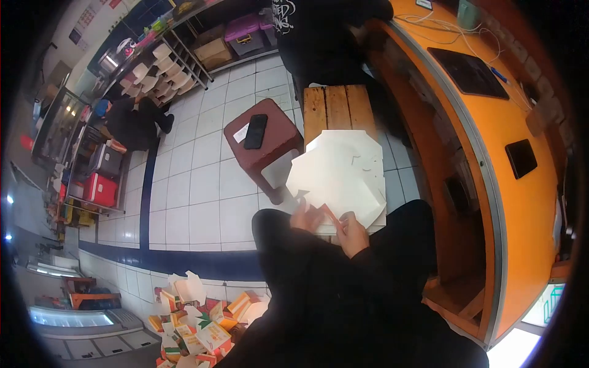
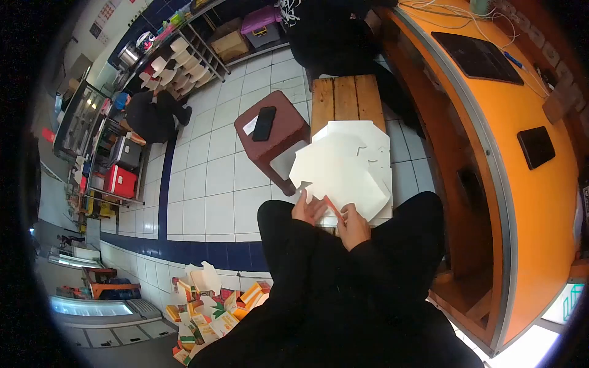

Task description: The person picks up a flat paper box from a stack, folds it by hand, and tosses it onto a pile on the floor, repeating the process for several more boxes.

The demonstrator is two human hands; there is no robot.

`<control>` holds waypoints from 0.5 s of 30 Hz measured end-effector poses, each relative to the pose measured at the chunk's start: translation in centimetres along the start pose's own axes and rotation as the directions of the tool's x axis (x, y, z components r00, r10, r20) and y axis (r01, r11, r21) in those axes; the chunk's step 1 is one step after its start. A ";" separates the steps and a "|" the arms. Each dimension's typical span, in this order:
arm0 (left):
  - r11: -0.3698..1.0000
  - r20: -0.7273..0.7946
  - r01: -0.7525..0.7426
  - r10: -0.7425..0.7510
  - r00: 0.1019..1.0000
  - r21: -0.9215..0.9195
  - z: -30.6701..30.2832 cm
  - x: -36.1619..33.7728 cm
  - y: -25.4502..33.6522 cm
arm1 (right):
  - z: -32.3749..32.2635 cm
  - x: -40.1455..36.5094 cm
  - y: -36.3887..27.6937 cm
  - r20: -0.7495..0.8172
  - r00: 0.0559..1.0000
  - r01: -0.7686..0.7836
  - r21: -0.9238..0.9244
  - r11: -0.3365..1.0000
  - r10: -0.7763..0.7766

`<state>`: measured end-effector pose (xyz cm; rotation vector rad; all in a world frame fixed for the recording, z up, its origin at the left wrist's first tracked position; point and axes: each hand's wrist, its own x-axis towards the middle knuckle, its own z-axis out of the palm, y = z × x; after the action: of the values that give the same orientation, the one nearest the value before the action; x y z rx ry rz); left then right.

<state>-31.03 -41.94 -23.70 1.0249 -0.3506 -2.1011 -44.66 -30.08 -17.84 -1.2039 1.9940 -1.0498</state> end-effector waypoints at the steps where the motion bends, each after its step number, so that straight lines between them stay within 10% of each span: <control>1: 0.941 0.014 -0.185 0.189 0.982 0.284 -2.2 1.5 -0.2 | 0.4 0.1 0.4 0.033 0.999 0.005 -0.031 1.000 -0.004; 4: 0.635 0.179 -0.415 0.403 0.898 0.651 -4.4 4.8 0.2 | 1.8 0.3 1.5 0.087 0.996 0.038 -0.121 0.992 -0.028; 9: 0.503 -0.106 -0.173 0.478 0.872 0.847 -0.5 1.0 -0.3 | 3.3 1.6 2.1 0.067 0.998 0.013 -0.192 0.981 0.000; 15: 0.721 -0.109 -0.369 0.522 0.846 0.586 0.2 0.1 -4.1 | 3.9 1.9 2.6 0.019 0.999 0.053 -0.152 0.987 -0.051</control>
<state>-33.30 -39.28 -25.81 1.3657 -1.0020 -1.4084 -43.61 -32.33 -22.25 -1.3455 2.0729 -0.9237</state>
